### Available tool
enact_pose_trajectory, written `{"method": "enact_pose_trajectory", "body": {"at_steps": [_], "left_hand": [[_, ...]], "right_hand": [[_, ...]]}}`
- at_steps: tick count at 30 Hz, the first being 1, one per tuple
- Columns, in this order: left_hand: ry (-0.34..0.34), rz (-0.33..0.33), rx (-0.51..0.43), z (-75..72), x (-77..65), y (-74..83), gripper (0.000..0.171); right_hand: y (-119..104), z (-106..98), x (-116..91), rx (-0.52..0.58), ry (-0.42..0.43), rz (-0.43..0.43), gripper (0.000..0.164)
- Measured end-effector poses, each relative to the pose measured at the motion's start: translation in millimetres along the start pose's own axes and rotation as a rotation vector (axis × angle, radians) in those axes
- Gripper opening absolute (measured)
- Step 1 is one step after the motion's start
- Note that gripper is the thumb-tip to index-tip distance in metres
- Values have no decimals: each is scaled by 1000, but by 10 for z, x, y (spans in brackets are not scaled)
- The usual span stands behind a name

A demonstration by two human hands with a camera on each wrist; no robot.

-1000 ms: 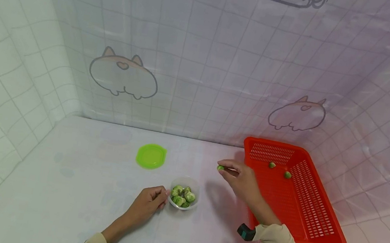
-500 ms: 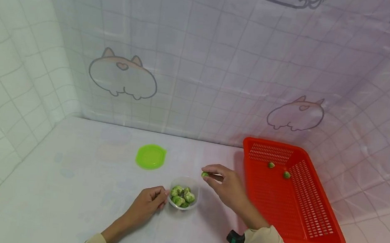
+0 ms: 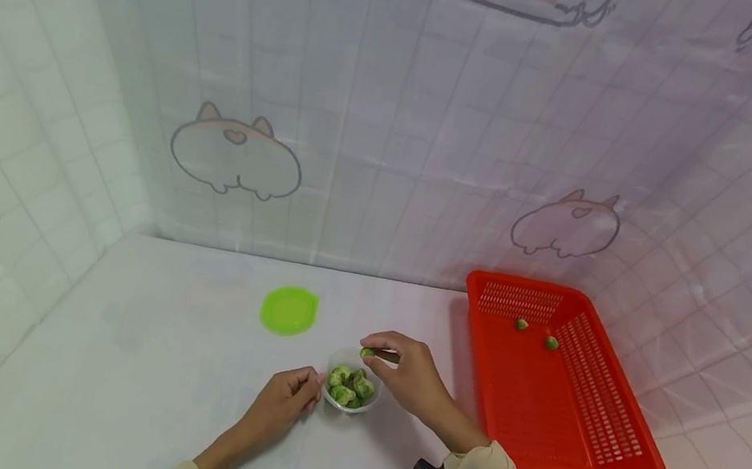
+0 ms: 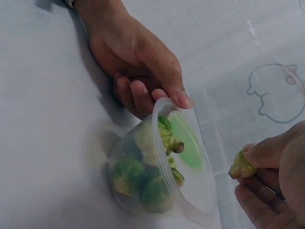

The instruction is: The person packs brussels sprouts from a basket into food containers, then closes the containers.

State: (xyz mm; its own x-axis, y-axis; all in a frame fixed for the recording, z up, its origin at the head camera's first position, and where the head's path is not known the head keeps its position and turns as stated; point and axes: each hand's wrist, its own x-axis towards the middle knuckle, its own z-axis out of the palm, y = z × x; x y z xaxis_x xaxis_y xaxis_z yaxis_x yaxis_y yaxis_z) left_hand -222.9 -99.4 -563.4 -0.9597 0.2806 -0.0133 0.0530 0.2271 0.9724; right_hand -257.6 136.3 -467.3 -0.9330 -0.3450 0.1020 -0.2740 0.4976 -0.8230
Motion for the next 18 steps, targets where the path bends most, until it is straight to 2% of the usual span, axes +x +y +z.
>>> {"method": "enact_pose_trajectory", "body": {"at_steps": [5, 12, 18], "left_hand": [[1, 10, -4, 12, -11, -9, 39], [3, 21, -14, 10, -12, 13, 39], [1, 14, -11, 10, -16, 22, 41]], "right_hand": [[43, 86, 2, 21, 6, -2, 31], [62, 154, 10, -7, 9, -61, 30], [115, 213, 16, -35, -13, -31, 28]]}}
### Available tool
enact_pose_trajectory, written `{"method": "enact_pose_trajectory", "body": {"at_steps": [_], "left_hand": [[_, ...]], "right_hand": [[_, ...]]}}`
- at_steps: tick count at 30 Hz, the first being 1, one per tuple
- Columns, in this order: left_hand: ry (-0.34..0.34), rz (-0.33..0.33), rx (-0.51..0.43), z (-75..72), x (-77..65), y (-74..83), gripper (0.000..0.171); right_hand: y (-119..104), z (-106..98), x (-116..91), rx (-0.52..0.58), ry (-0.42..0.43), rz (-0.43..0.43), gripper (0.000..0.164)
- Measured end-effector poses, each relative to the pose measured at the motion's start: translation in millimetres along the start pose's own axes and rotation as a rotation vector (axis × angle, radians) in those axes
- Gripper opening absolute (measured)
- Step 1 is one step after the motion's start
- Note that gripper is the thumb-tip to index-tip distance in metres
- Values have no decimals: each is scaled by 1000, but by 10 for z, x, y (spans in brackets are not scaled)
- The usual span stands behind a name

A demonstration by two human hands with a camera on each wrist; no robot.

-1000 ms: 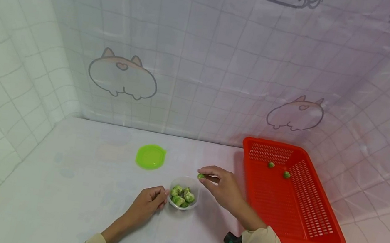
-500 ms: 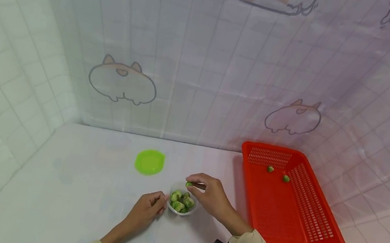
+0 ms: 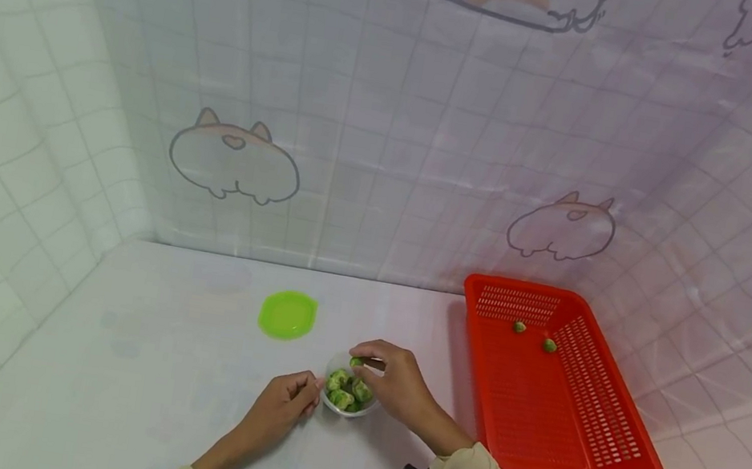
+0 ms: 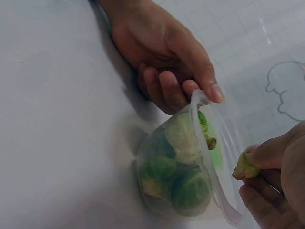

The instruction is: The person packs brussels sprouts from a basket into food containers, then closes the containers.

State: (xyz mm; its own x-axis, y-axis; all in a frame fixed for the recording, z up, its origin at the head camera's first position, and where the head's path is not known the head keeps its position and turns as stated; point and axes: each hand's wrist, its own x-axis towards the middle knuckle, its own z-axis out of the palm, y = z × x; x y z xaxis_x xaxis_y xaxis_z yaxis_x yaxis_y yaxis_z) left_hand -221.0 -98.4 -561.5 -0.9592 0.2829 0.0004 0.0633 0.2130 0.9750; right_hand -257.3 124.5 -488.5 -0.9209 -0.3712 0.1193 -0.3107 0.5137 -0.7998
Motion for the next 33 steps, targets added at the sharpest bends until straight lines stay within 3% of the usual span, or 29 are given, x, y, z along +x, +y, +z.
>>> {"method": "enact_pose_trajectory", "body": {"at_steps": [11, 33], "left_hand": [[-8, -26, -4, -7, -6, 4, 39], [-12, -3, 9, -67, 50, 22, 37]], "right_hand": [[22, 93, 5, 6, -36, -21, 30], [-30, 148, 49, -31, -63, -76, 32]]}}
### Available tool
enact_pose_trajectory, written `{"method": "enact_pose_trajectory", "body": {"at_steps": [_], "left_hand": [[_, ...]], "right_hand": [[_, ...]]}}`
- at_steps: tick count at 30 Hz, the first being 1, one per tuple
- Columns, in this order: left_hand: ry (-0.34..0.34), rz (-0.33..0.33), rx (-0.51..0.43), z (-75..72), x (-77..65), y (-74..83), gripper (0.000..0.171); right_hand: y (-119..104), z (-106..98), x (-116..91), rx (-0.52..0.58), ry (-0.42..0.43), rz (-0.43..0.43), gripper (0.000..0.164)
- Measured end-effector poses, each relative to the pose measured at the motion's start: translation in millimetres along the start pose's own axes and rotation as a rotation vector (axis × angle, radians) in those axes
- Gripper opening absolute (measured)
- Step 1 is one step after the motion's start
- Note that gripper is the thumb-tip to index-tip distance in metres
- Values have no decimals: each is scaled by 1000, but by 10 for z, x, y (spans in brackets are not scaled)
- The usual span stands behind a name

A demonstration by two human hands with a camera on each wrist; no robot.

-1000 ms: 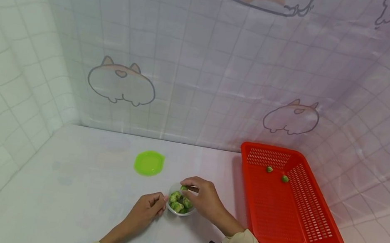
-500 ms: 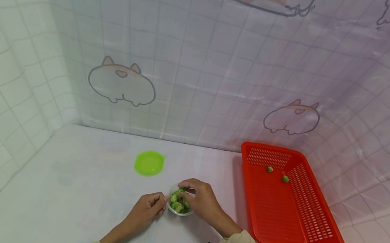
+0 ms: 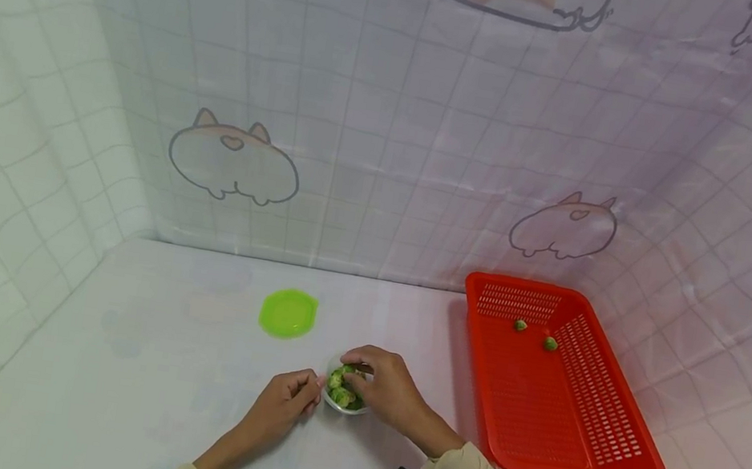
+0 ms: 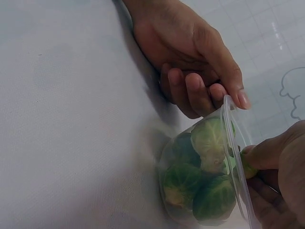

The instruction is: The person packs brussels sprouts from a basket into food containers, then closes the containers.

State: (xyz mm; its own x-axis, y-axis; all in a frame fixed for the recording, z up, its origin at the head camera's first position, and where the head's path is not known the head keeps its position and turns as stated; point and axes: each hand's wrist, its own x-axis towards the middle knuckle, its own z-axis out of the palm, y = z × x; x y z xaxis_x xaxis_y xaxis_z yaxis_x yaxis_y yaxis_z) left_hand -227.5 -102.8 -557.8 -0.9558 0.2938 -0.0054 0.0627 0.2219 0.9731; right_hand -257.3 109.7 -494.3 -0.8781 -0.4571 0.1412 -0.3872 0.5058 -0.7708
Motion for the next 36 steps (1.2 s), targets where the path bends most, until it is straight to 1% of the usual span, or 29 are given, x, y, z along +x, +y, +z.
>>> {"method": "enact_pose_trajectory", "body": {"at_steps": [5, 15, 19, 26, 31, 36], "left_hand": [[-3, -2, -1, -30, 25, 4, 38], [-3, -3, -7, -41, 22, 21, 38], [-2, 3, -9, -42, 30, 21, 39], [-9, -12, -21, -35, 29, 9, 41], [-5, 0, -22, -33, 28, -16, 41], [-5, 5, -20, -29, 29, -34, 41]], "right_hand": [[5, 7, 35, 10, 1, 5, 32], [6, 17, 34, -24, -8, 44, 31], [2, 11, 39, -29, -10, 40, 31], [-1, 1, 42, -25, -28, 39, 31], [9, 8, 39, -36, -20, 25, 31], [8, 8, 37, -41, -16, 32, 31]]}}
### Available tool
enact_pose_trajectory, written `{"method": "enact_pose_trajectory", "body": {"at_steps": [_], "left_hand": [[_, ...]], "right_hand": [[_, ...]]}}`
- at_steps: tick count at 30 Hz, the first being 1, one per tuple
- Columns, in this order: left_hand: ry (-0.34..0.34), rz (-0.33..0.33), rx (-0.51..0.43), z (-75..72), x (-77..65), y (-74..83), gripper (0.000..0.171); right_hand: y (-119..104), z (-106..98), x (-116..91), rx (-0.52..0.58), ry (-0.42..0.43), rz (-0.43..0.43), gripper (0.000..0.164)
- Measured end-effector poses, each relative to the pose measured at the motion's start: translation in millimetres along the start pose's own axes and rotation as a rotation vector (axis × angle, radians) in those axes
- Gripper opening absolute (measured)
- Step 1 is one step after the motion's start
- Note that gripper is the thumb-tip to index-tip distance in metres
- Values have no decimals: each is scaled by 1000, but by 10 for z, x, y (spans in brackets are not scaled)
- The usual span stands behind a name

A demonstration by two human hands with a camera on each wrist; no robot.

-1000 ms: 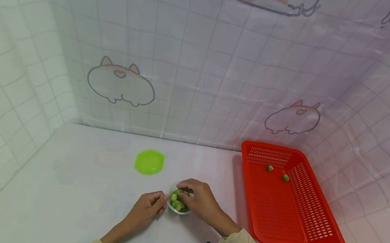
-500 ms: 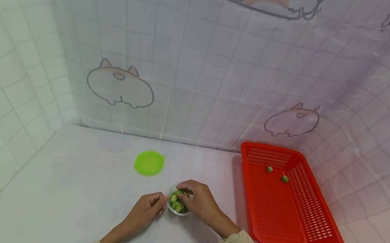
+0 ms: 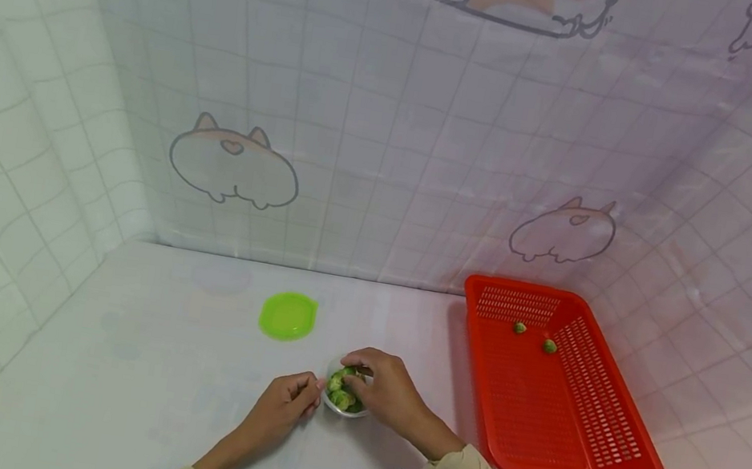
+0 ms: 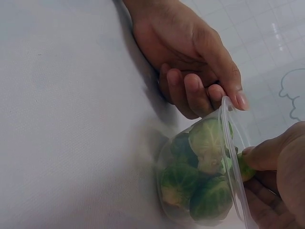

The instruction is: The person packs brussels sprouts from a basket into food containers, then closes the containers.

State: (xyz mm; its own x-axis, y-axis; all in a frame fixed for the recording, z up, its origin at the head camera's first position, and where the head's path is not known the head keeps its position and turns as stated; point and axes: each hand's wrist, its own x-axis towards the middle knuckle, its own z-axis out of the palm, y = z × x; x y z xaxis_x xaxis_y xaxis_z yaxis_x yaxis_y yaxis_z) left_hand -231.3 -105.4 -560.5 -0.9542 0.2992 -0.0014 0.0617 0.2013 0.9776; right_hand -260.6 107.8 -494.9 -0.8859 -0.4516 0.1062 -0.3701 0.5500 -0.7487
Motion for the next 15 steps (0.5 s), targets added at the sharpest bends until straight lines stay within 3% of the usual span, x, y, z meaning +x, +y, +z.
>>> {"method": "enact_pose_trajectory", "body": {"at_steps": [15], "left_hand": [[14, 2, 26, 59, -33, -1, 41]], "right_hand": [[-10, -71, -97, -36, 32, 9, 33]]}}
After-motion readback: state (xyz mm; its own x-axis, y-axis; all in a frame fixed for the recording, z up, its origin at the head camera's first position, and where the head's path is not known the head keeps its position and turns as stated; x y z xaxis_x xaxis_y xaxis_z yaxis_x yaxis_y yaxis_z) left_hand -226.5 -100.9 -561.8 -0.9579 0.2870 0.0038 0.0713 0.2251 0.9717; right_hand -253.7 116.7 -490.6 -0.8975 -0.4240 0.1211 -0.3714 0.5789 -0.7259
